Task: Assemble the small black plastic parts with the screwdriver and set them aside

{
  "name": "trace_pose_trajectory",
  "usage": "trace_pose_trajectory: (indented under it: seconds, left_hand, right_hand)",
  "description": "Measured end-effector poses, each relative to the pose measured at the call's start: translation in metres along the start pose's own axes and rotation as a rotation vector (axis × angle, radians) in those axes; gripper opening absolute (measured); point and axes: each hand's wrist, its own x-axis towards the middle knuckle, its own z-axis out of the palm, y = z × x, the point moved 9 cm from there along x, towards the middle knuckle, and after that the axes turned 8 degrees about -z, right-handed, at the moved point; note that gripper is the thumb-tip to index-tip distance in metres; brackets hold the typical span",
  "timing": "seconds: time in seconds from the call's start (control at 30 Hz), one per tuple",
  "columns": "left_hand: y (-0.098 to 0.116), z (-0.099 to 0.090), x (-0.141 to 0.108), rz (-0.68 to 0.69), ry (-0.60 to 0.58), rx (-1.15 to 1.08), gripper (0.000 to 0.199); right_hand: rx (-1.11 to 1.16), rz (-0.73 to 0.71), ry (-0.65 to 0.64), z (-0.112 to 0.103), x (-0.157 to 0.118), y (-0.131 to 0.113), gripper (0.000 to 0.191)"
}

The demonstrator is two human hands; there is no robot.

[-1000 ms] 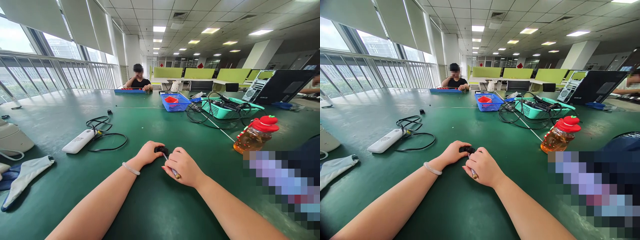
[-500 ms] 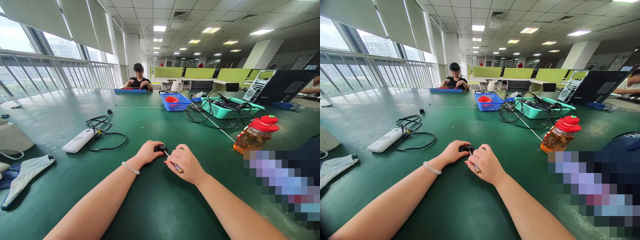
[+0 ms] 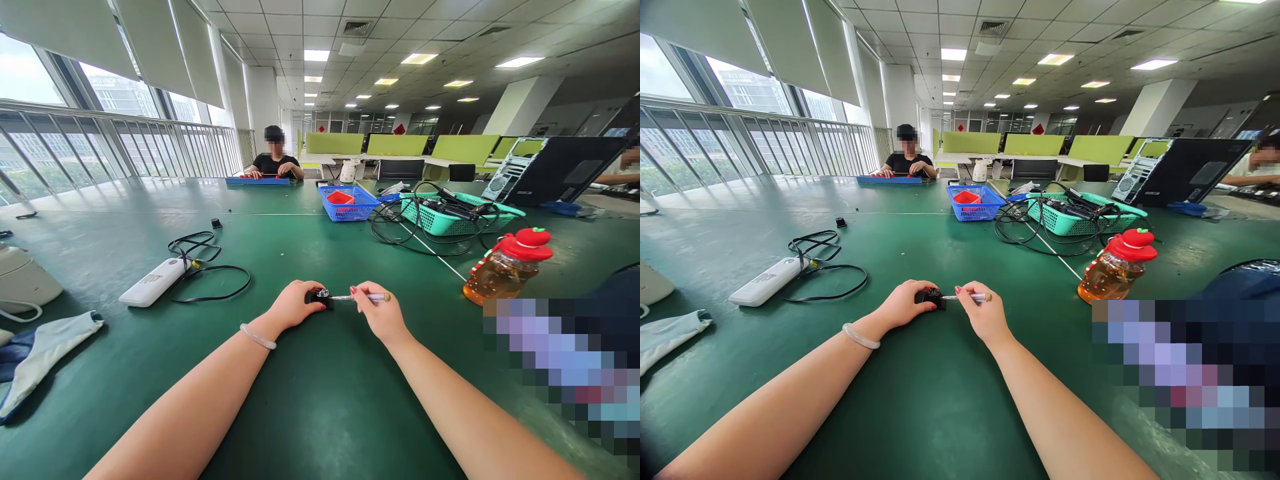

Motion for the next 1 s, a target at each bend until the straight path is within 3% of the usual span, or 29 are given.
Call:
trace_pose_trajectory:
  seconds: [0.17,0.3,0.47,0.73,1.0]
  left_hand:
    - [0.000,0.000,0.000,-0.013,-0.009,0.001,0.038]
    - [-0.001,0.001,0.000,-0.024,-0.019,0.004,0.039]
    - [0.000,0.000,-0.001,-0.023,-0.016,0.002,0.037]
    - [0.001,0.000,-0.001,-0.010,-0.016,0.005,0.038]
    - [0.002,0.000,-0.001,-0.003,-0.012,-0.001,0.039]
  right_hand:
    - [0.353,0.241,0.138,-0.002,0.000,0.037,0.039]
    - [0.465,0.320,0.206,-0.003,-0.002,0.048,0.040]
    - [0.488,0.327,0.204,-0.002,-0.002,0.049,0.039]
    - [0.299,0.226,-0.057,0.016,-0.002,0.033,0.034]
    - [0.386,0.195,0.043,0.006,0.001,0.030,0.032]
